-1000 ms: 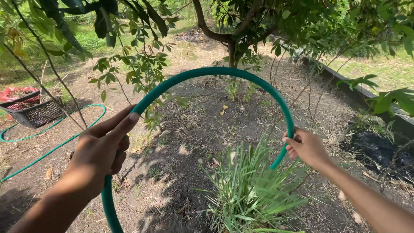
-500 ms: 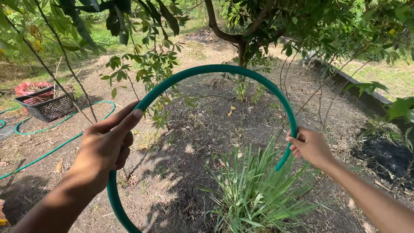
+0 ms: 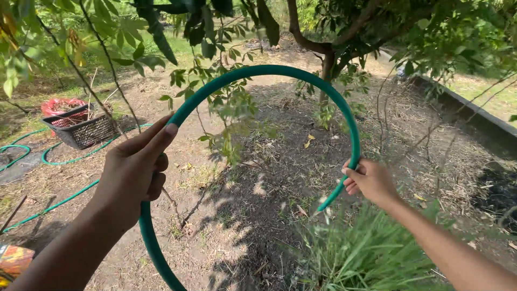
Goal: Water several small trees and bushes in a garden using a green garden hose.
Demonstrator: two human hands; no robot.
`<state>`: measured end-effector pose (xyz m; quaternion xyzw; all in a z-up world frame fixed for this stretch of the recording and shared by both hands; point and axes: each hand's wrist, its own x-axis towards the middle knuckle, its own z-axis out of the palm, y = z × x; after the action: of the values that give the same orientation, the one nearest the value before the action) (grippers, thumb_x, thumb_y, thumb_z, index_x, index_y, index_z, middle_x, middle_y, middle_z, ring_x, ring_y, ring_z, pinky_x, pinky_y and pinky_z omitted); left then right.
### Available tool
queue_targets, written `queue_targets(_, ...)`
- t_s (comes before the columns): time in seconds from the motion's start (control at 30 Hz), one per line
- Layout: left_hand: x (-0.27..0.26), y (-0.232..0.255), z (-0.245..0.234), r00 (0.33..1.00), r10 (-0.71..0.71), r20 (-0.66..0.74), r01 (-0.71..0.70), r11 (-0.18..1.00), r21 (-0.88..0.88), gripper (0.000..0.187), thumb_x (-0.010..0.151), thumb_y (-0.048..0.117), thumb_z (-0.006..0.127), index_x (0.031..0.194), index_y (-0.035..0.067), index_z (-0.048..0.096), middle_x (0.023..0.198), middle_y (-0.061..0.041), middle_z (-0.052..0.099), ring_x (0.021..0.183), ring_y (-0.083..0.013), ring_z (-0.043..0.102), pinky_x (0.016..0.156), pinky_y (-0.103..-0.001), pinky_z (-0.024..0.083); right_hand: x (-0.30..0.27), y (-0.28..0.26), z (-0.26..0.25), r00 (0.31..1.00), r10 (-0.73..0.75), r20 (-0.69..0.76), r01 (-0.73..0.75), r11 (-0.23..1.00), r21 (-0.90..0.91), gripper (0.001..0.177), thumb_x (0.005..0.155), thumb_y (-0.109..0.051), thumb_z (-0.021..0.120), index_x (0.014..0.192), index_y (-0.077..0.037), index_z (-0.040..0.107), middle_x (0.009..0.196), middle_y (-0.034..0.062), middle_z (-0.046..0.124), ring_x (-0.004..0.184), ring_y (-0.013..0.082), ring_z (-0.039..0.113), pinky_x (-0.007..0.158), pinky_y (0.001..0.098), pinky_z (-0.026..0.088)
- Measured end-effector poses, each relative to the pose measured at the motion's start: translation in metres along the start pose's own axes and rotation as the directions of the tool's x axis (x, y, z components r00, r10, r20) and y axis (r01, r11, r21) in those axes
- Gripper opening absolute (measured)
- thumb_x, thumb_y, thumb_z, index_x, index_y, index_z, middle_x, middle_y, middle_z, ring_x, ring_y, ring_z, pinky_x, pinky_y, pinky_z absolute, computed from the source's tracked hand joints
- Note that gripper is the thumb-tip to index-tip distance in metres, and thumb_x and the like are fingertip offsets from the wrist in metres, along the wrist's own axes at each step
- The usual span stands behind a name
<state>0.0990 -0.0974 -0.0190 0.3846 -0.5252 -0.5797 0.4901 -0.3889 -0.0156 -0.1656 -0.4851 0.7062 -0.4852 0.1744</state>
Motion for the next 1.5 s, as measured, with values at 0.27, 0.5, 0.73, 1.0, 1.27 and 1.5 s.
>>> queue_targets(0.27, 0.047, 0.011, -0.092, 0.985, 0.055, -0.164, -0.063, 0.997, -0.048, 0.042, 0.091, 0.035, 0.070, 0.132, 0.025, 0.074, 0.064, 0.004, 0.042, 0.041, -0.0053, 0.027, 0.037, -0.025, 0.019, 0.076, -0.062, 0.153, 0.995, -0.041, 0.089, 0.023, 0.981, 0.191, 0.018, 0.097, -0.014, 0.067, 0.108, 0.000, 0.065, 0.077, 0.0147, 0.073, 0.056, 0.0200, 0.070, 0.052, 0.0334, 0.061)
queue_targets(0.5, 0.070, 0.020, -0.147, 0.969, 0.078, -0.235, -0.100, 0.992, -0.079, 0.046, 0.089, 0.038, 0.071, 0.133, 0.026, 0.073, 0.062, 0.005, 0.040, 0.040, -0.0049, 0.025, 0.035, -0.026, 0.018, 0.132, -0.099, 0.247, 0.992, -0.083, 0.099, 0.047, 0.947, 0.319, 0.018, 0.097, -0.010, 0.067, 0.111, 0.000, 0.060, 0.081, 0.0204, 0.072, 0.059, 0.0245, 0.072, 0.052, 0.0344, 0.063)
queue_targets(0.73, 0.080, 0.024, -0.177, 0.942, 0.151, -0.300, -0.174, 0.983, -0.053, 0.045, 0.090, 0.037, 0.070, 0.134, 0.026, 0.073, 0.060, 0.004, 0.040, 0.038, -0.0059, 0.028, 0.034, -0.026, 0.022, 0.173, -0.144, 0.303, 0.983, -0.094, 0.159, 0.064, 0.981, 0.183, 0.017, 0.098, -0.011, 0.063, 0.110, 0.000, 0.064, 0.083, 0.0196, 0.075, 0.061, 0.0236, 0.075, 0.055, 0.0338, 0.066)
queue_targets(1.0, 0.104, 0.028, -0.182, 0.896, 0.101, -0.433, -0.143, 0.988, -0.066, 0.041, 0.088, 0.036, 0.072, 0.128, 0.028, 0.075, 0.061, 0.004, 0.044, 0.039, -0.0054, 0.029, 0.034, -0.026, 0.022, 0.205, -0.170, 0.353, 0.947, -0.181, 0.266, 0.133, 0.973, 0.191, 0.021, 0.100, -0.016, 0.064, 0.113, 0.001, 0.062, 0.085, 0.0187, 0.075, 0.064, 0.0221, 0.075, 0.061, 0.0335, 0.066)
queue_targets(1.27, 0.151, 0.006, -0.165, 0.839, 0.109, -0.533, -0.150, 0.988, -0.034, 0.041, 0.087, 0.037, 0.073, 0.126, 0.027, 0.076, 0.063, 0.003, 0.044, 0.039, -0.0058, 0.029, 0.034, -0.026, 0.023, 0.292, -0.152, 0.407, 0.929, -0.151, 0.339, 0.107, 0.983, 0.147, 0.018, 0.099, -0.014, 0.062, 0.113, -0.002, 0.061, 0.084, 0.0180, 0.074, 0.063, 0.0242, 0.074, 0.059, 0.0361, 0.065)
queue_targets(1.5, 0.168, -0.009, -0.152, 0.792, 0.058, -0.608, -0.116, 0.992, -0.057, 0.043, 0.086, 0.038, 0.071, 0.128, 0.030, 0.074, 0.065, 0.004, 0.045, 0.039, -0.0064, 0.030, 0.035, -0.026, 0.024, 0.346, -0.144, 0.436, 0.884, -0.270, 0.382, 0.189, 0.953, 0.236, 0.017, 0.100, -0.010, 0.062, 0.112, 0.001, 0.064, 0.082, 0.0199, 0.075, 0.062, 0.0245, 0.074, 0.058, 0.0377, 0.064)
